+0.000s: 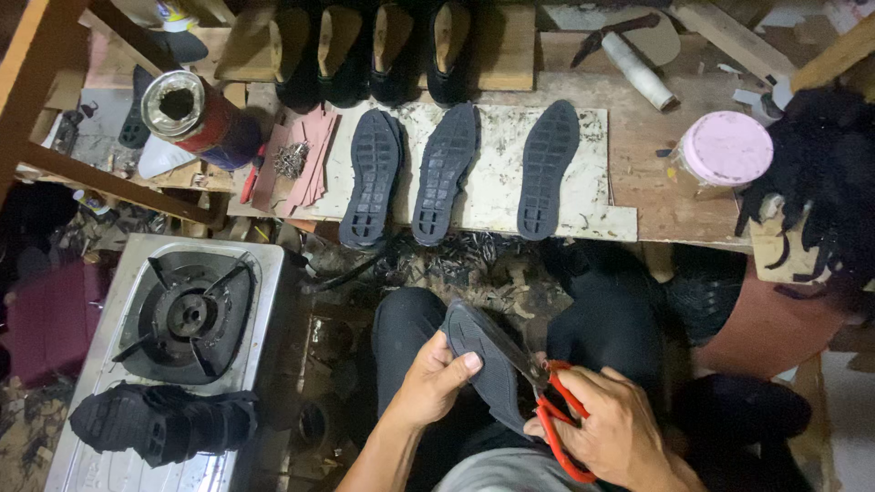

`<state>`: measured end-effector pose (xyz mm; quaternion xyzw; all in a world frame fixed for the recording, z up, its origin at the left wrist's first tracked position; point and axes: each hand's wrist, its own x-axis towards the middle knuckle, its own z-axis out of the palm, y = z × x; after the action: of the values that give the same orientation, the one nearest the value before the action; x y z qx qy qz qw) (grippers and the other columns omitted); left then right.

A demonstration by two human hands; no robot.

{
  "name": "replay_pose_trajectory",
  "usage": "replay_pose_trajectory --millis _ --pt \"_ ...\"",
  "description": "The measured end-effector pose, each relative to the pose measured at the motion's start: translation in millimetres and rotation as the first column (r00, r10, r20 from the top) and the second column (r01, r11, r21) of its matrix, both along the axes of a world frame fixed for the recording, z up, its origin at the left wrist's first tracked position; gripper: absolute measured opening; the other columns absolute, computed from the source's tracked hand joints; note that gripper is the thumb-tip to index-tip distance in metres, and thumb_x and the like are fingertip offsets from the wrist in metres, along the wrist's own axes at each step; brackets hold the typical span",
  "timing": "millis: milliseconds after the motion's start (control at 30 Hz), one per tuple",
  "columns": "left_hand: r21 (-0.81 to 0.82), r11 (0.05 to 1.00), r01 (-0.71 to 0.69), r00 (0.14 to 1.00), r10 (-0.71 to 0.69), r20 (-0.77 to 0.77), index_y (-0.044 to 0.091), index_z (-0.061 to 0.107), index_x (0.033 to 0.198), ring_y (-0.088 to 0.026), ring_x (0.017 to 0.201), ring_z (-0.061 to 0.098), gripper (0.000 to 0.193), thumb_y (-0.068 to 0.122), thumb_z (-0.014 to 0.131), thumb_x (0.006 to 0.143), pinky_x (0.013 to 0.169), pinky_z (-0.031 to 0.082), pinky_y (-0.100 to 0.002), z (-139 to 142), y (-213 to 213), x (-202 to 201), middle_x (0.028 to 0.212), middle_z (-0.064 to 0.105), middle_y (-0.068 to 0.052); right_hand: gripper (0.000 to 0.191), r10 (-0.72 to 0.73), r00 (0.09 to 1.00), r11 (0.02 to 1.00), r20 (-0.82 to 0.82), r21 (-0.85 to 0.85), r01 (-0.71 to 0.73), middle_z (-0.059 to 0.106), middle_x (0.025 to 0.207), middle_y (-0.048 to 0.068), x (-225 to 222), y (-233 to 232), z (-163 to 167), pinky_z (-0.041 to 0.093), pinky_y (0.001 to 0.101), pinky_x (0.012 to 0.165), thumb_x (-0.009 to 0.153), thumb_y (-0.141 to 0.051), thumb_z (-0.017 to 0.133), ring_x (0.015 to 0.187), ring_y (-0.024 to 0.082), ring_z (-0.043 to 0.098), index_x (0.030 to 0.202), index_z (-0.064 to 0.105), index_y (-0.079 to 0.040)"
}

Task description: The person sits at a workbench and trims excess rubber from the edges of shoe soles using red-handled scissors, rotating each sole to cut around its perimeter, then places the finished sole on the bench and picks up the next one.

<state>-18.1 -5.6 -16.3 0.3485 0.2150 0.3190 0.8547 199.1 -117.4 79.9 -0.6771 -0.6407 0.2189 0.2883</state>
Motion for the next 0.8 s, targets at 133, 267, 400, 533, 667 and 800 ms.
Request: replay_pose_trajectory --millis 133,267,400,533,667,800 --pt "0.011 1.0 0.021 1.0 -0.021 0.017 0.001 0.052 0.14 -0.018 0.118 0.061 0.044 0.006 0.066 0.098 0.106 0.047 -0.037 1.5 1.2 -1.7 0.127 0.065 -0.008 0.051 -0.029 0.998 0.993 -0.049 -0.117 0.024 0.07 0.067 0.01 1.4 -3.4 -2.3 0.054 0.0416 0.059 0.059 -0.04 0.095 0.06 0.032 0.069 0.094 0.073 -0.01" --pt "0.033 0.998 0.044 0.999 -0.043 -0.016 0.0 0.052 0.139 -0.017 0.118 0.062 0.045 0.009 0.067 0.098 0.105 0.048 -0.035 2.9 2.9 -5.1 0.127 0.065 -0.007 0.053 0.014 0.999 1.0 -0.05 -0.004 -0.014 0.071 0.071 0.011 1.8 -4.3 -1.8 0.054 0.0417 0.057 0.057 -0.039 0.094 0.061 0.033 0.069 0.092 0.072 -0.007" --pt "0.031 0.993 0.114 0.992 -0.112 -0.066 0.0 0.052 0.14 -0.016 0.114 0.063 0.046 0.011 0.066 0.098 0.101 0.05 -0.033 4.5 2.9 -6.1 0.125 0.067 -0.006 0.053 0.015 0.999 1.0 -0.052 0.023 -0.014 0.073 0.076 0.013 -0.1 -2.2 -1.2 0.054 0.0429 0.058 0.054 -0.034 0.094 0.063 0.035 0.068 0.092 0.071 -0.004" --pt "0.061 0.985 0.16 0.983 -0.154 -0.096 0.0 0.051 0.141 -0.013 0.112 0.063 0.046 0.011 0.066 0.099 0.101 0.05 -0.031 4.3 2.8 -6.9 0.123 0.067 -0.004 0.053 0.002 1.0 0.999 -0.019 0.046 -0.002 0.071 0.072 0.011 0.1 -2.9 -4.2 0.054 0.0425 0.058 0.053 -0.037 0.095 0.062 0.034 0.068 0.089 0.07 -0.006" --pt "0.085 0.978 0.189 0.976 -0.177 -0.13 -0.001 0.051 0.141 -0.012 0.111 0.062 0.045 0.009 0.066 0.1 0.1 0.05 -0.031 3.7 5.9 -13.3 0.122 0.066 -0.003 0.05 0.051 0.998 0.998 -0.039 -0.03 -0.052 0.069 0.067 0.009 7.1 -7.3 -6.5 0.054 0.0409 0.057 0.057 -0.037 0.097 0.057 0.03 0.069 0.089 0.072 -0.009" --pt "0.068 0.978 0.196 0.972 -0.185 -0.146 -0.002 0.051 0.141 -0.013 0.11 0.062 0.046 0.009 0.066 0.099 0.099 0.05 -0.031 5.6 10.2 -17.7 0.121 0.066 -0.004 0.043 0.079 0.994 0.997 -0.074 -0.011 -0.08 0.07 0.065 0.007 11.4 -8.2 -5.4 0.055 0.0385 0.058 0.061 -0.034 0.095 0.059 0.027 0.07 0.083 0.069 -0.006"
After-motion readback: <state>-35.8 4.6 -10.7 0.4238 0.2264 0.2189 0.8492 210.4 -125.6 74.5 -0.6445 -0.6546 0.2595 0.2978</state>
